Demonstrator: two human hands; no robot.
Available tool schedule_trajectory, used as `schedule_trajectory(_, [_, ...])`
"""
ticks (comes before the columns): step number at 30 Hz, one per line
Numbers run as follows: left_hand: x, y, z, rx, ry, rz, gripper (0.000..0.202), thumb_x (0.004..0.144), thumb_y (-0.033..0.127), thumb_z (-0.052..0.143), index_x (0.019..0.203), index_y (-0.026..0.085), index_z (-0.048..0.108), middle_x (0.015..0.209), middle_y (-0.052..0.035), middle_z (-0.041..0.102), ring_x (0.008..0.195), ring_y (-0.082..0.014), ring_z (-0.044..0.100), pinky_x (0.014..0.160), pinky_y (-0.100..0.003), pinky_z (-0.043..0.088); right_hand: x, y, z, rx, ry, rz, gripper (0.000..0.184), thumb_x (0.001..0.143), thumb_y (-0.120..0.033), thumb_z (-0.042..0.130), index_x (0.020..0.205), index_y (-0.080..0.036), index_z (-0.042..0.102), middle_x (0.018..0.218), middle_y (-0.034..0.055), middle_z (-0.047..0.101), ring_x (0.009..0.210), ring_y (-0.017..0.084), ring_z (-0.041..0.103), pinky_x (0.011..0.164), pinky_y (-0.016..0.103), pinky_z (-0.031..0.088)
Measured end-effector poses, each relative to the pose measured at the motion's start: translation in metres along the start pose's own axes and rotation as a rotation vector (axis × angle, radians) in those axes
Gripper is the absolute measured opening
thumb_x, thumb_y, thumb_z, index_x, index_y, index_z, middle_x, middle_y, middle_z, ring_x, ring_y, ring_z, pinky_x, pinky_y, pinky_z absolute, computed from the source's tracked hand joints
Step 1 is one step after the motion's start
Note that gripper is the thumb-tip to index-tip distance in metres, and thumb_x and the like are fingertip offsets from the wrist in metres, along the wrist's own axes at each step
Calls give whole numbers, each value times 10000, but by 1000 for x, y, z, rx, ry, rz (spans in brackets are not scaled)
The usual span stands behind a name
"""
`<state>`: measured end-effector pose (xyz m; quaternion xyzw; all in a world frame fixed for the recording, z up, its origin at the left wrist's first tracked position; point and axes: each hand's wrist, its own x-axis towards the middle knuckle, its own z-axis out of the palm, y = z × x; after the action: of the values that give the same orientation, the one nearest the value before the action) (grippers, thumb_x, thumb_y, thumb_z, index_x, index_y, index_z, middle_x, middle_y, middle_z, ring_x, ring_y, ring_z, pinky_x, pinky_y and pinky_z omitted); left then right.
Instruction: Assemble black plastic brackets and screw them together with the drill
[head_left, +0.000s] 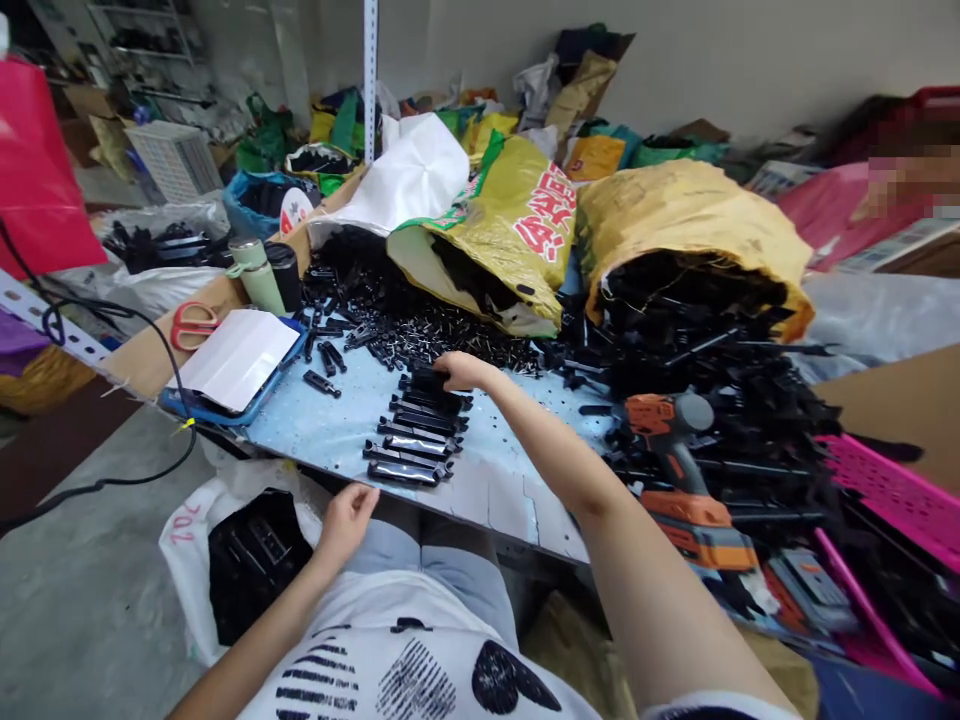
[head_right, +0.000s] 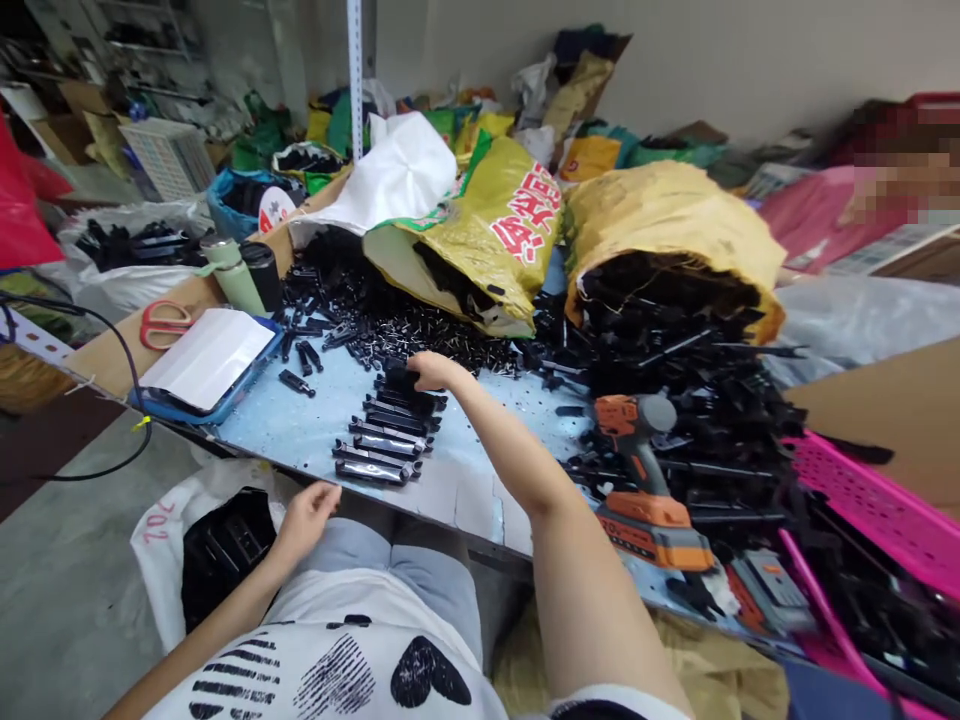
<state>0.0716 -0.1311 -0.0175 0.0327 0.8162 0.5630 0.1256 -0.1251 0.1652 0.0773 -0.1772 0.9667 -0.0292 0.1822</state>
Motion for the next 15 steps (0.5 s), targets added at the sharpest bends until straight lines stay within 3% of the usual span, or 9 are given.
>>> schedule_trajectory(3, [-5, -3, 14, -365, -203, -422, 468, 733, 577, 610, 937, 161, 545, 824, -62, 644, 690, -163, 624, 619, -275, 488, -3, 2, 0, 245, -179, 41, 813, 635, -397, 719, 1354, -154, 426, 1209, 108, 559, 1003, 207, 569, 836, 248, 434])
schedule_trajectory(5, [-7, -4, 24, -601, -228, -556, 497, 744, 586, 603, 980, 156, 519, 952, -104, 648, 806, -186, 651, 681, -298, 512, -6, -9, 11, 409, -219, 98, 909, 597, -503, 736, 1363, -144, 404, 1263, 129, 525, 1065, 225, 546, 879, 262, 431])
schedule_trajectory(7, [-12, -4, 35, -780, -198, -534, 476, 801, 578, 542, 990, 142, 538, 1053, -140, 635, 969, -228, 633, 799, -346, 516, -13, -29, 30, 568, -222, 93, 849, 606, -552, 721, 1296, -132, 461, 1231, 127, 549, 1065, 228, 544, 883, 268, 437])
schedule_trajectory(10, [-25, -2, 46, -850, -109, -420, 479, 887, 550, 394, 1118, 163, 556, 1157, -116, 616, 1112, -256, 569, 903, -410, 491, -33, -65, 60, 778, -254, 7, 784, 620, -573, 710, 1228, -130, 489, 1150, 105, 592, 1016, 221, 561, 870, 282, 453])
schedule_trajectory(15, [-43, 4, 48, -821, -13, -377, 511, 953, 457, 176, 1332, 214, 420, 1306, -40, 531, 1109, -213, 576, 967, -462, 463, -75, -122, 85, 955, -269, -114, 780, 628, -580, 694, 1218, -120, 475, 1171, 106, 559, 1072, 250, 519, 933, 348, 427])
